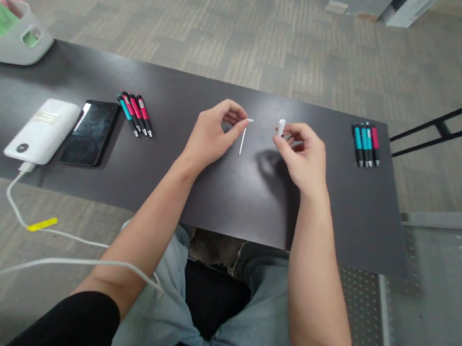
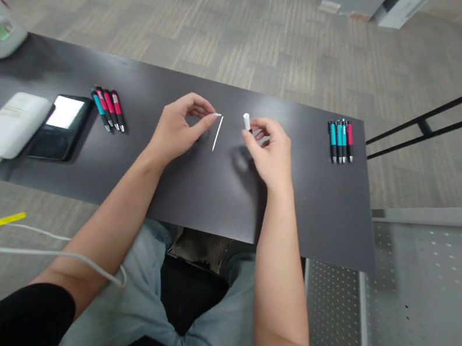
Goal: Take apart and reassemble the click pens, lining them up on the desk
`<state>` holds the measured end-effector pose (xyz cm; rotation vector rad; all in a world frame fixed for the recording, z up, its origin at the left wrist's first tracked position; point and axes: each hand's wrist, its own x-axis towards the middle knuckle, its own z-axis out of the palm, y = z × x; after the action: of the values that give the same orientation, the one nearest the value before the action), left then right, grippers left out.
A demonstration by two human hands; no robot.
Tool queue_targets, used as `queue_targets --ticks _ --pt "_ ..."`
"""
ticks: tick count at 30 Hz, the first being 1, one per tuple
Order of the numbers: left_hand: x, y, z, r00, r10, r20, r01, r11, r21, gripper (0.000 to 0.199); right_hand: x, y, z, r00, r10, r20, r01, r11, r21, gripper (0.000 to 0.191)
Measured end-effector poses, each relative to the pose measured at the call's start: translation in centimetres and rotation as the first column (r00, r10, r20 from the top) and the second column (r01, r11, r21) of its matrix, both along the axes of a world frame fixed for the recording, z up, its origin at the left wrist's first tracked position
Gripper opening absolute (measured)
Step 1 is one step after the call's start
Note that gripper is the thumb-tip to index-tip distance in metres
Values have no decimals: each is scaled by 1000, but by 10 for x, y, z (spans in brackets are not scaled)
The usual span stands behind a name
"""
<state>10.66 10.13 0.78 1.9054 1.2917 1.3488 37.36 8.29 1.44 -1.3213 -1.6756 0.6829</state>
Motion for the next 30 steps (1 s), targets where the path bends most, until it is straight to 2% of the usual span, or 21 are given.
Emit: queue_targets --ticks 4,8,17,21,23,25,27,30 --pt "0 -1 3 997 -14 72 14 1000 10 11 -3 -3 5 976 33 214 -48 997 63 14" --pt "1 -4 3 990 -108 88 107 994 17 10 -7 -3 6 955 68 289 -90 994 65 18" --pt "1 -5 2 970 -225 91 231 971 -64 15 -10 -4 3 950 133 283 -157 985 67 15" --pt "1 -7 3 955 -263 136 274 960 -64 35 -14 -6 4 962 168 214 -186 980 66 10" --pt "2 -8 4 949 -281 143 291 955 -58 34 -17 -9 8 967 171 186 -179 984 23 14" --pt "3 -8 7 960 -242 144 252 966 -61 31 -20 -11 13 971 166 172 -161 986 -42 25" --pt "3 -6 12 979 -128 157 140 988 -71 33 -23 -15 18 970 161 180 -146 985 -90 33" --pt "-3 -3 16 988 44 150 -38 998 -44 32 -31 -20 22 950 196 245 -173 979 -110 30"
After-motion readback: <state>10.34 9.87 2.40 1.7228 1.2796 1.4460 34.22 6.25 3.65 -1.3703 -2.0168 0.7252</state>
